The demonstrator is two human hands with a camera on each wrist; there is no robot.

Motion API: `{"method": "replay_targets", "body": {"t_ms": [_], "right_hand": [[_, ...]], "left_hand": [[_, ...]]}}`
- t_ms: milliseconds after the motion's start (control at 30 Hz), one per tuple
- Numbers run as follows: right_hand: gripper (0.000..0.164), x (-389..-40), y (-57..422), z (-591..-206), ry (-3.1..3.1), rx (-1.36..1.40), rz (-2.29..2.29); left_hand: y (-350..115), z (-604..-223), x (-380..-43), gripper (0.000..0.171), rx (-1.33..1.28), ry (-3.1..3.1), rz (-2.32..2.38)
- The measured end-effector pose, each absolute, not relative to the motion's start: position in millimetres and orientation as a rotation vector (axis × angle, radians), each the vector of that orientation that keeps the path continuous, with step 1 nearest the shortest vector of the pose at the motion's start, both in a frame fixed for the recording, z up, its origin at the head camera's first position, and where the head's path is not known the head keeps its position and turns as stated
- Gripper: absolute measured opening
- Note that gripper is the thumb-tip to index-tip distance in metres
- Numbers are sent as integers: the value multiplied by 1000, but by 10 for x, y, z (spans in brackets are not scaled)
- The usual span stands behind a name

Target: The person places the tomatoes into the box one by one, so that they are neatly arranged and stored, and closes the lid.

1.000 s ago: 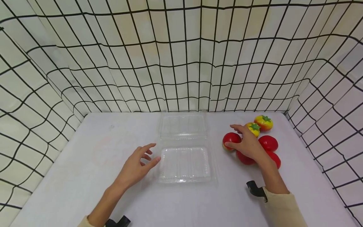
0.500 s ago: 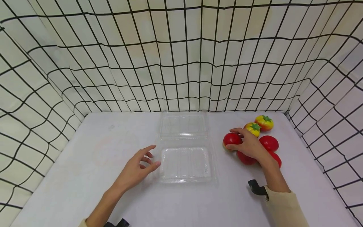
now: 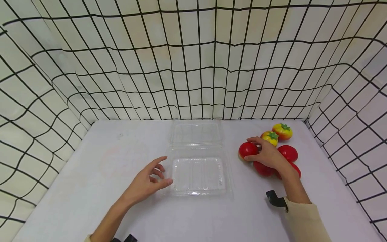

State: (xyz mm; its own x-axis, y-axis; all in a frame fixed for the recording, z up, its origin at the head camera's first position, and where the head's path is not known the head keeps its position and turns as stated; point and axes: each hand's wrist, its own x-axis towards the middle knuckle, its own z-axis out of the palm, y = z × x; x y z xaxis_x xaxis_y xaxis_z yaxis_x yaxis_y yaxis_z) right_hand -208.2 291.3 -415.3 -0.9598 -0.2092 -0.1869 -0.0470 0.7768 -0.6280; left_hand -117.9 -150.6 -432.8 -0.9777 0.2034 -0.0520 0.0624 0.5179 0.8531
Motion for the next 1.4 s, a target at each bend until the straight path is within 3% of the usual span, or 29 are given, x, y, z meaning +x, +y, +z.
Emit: {"method": "replay_targets", "body": {"t_ms": [767,1400], "right_hand": [[85,-2082,2736,-4005,2791,-173,-1105],[87,-2035,2458,-3909,2757,-233,-1261]], "left_hand": [[-1503,-4322,-1190,113,343,2519,1423],[-1496,-4331,-1178,115,347,2498,1436]]}}
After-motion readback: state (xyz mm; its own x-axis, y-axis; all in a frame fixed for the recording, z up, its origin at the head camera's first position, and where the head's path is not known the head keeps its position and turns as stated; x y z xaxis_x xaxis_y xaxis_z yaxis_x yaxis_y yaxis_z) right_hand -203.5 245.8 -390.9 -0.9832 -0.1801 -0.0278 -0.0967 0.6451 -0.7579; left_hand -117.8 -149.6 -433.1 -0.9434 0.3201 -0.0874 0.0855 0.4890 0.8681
